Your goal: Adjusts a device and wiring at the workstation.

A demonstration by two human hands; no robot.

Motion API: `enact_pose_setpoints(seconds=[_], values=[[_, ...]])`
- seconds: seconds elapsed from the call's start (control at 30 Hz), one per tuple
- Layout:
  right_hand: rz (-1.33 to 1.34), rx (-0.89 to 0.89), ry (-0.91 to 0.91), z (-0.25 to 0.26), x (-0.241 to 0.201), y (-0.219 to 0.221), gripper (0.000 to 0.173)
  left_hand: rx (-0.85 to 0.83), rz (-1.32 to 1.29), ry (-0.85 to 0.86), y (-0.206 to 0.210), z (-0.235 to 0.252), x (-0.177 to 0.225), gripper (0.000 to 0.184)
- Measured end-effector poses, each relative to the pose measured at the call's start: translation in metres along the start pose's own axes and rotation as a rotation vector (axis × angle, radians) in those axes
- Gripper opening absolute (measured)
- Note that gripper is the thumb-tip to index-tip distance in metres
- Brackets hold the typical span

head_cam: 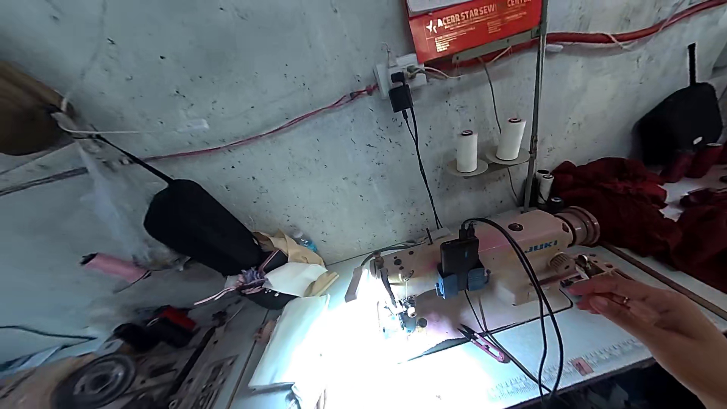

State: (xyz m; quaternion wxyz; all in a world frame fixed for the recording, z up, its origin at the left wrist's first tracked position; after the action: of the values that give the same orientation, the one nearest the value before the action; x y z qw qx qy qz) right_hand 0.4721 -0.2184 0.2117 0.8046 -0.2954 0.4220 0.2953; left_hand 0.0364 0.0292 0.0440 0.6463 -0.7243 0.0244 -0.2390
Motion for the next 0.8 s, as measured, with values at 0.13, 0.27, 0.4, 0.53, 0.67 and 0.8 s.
enact_pose_setpoints(seconds=[0.13, 0.27, 0.4, 0.53, 0.67, 0.8], values=[[0.063, -0.002, 0.055, -0.006, 0.003, 0.007, 0.022, -0.046, 0.041, -0.005, 0.014, 0.004, -0.012, 0.084], [0.087, 0.004, 0.086, -0.012, 0.006, 0.010, 0.022, -0.058, 0.060, 0.023, 0.016, 0.004, -0.011, 0.083], [0.088, 0.006, 0.093, -0.015, 0.008, 0.011, 0.022, -0.017, 0.037, 0.031, 0.011, 0.002, -0.005, 0.080], [0.105, 0.022, 0.094, -0.017, 0.009, 0.012, 0.022, -0.041, 0.058, 0.025, 0.006, 0.001, 0.000, 0.086], [0.107, 0.032, 0.095, -0.017, 0.011, 0.015, 0.022, -0.006, 0.063, 0.059, 0.012, 0.004, -0.006, 0.086], [0.113, 0.049, 0.091, -0.017, 0.013, 0.019, 0.022, 0.024, 0.069, 0.084, 0.014, 0.006, -0.008, 0.088]])
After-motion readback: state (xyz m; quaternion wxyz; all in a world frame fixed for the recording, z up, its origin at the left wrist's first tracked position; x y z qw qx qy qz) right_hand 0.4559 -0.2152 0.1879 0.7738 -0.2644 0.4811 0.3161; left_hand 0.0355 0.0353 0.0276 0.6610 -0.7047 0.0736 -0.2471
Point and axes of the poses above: each hand's wrist, its own z-axis towards the middle knuckle, its own y-axis out of the palm, x = y × z, the point moved 6 cm from there along z, towards the middle knuckle, and after that the axes turned 7 degrees about y, right-handed, at the moved point
